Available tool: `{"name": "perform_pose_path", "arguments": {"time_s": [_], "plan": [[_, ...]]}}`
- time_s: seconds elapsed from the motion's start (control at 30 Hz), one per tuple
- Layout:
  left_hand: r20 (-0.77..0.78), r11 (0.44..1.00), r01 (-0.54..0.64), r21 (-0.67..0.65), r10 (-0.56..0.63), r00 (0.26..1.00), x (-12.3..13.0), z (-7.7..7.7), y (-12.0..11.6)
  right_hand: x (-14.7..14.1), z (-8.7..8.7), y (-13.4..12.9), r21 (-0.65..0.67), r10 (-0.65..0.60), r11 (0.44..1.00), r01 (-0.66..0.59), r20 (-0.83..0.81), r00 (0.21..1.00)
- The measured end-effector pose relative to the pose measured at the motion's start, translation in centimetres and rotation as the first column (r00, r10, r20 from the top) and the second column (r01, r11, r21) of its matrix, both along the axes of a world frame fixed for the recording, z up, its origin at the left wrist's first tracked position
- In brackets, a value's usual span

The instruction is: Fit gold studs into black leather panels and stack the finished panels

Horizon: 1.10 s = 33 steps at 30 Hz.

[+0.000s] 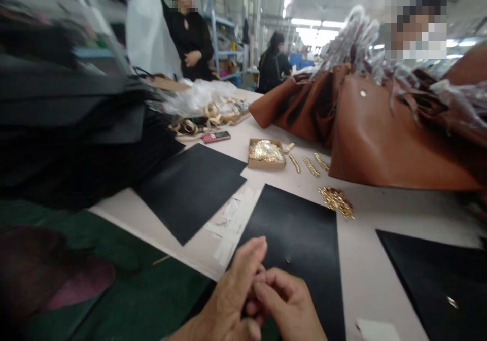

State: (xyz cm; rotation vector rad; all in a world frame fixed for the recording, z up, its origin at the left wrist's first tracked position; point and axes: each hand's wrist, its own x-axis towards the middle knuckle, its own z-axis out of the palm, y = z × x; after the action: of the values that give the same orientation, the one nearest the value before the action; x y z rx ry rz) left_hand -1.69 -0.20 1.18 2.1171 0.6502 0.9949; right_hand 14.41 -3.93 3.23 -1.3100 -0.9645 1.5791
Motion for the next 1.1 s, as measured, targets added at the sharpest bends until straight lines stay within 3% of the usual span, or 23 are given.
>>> {"name": "perform_pose_path", "arguments": {"time_s": [0.03,0.1,0.23,0.33,0.47,0.6,0.67,0.73,0.77,0.83,0.9,1.0,1.1], "plan": [[-0.030,0.996,-0.082,-0.032,0.081,0.996,-0.3,0.5,0.2,0.6,0.1,-0.2,-0.028,-0.063,0.998,0.061,-0.060,0.996],[-0.189,0.990,-0.138,-0.025,0.130,0.973,-0.7,1.3,0.4,2.2,0.3,-0.2,-0.094,-0.223,0.973,0.213,-0.123,0.967],[-0.348,0.984,-0.085,0.155,0.135,0.928,-0.8,1.7,0.1,5.5,0.3,0.1,-0.171,-0.389,0.912,0.373,-0.077,0.918],[-0.412,0.973,-0.017,0.232,0.114,0.904,-0.2,1.3,-0.2,6.6,0.0,0.5,-0.139,-0.372,0.918,0.372,0.029,0.928],[-0.464,0.978,0.057,0.200,0.043,0.885,0.8,1.0,0.4,7.0,-0.2,1.2,-0.087,-0.332,0.932,0.353,0.195,0.923],[-0.344,0.998,0.047,0.050,-0.027,0.938,1.1,1.3,0.9,7.4,0.0,1.4,-0.122,-0.286,0.939,0.321,0.242,0.927],[-0.225,0.994,0.002,-0.110,-0.027,0.974,0.9,1.6,0.9,7.4,0.1,1.4,-0.087,-0.279,0.946,0.311,0.263,0.923],[-0.105,0.919,-0.024,-0.393,-0.019,0.994,0.7,1.8,0.9,7.2,0.1,1.4,-0.022,-0.267,0.958,0.284,0.284,0.921],[-0.043,0.832,-0.015,-0.555,-0.010,0.999,0.7,2.0,0.9,7.0,0.1,1.3,0.008,-0.262,0.962,0.271,0.286,0.922],[0.081,0.601,0.045,-0.798,0.032,0.996,0.6,2.2,1.1,6.5,0.0,1.3,0.041,-0.256,0.966,0.255,0.274,0.927],[0.148,0.444,0.095,-0.891,0.085,0.985,0.7,2.5,1.4,5.7,0.1,1.3,0.071,-0.262,0.965,0.253,0.282,0.923],[0.111,0.355,0.075,-0.932,0.082,0.990,1.1,2.9,1.5,4.1,1.0,0.8,0.229,-0.258,0.957,0.177,0.399,0.880],[0.087,0.287,0.078,-0.955,0.019,0.996,1.4,3.0,1.3,2.2,2.5,0.3,0.386,-0.202,0.922,-0.029,0.544,0.814]]}}
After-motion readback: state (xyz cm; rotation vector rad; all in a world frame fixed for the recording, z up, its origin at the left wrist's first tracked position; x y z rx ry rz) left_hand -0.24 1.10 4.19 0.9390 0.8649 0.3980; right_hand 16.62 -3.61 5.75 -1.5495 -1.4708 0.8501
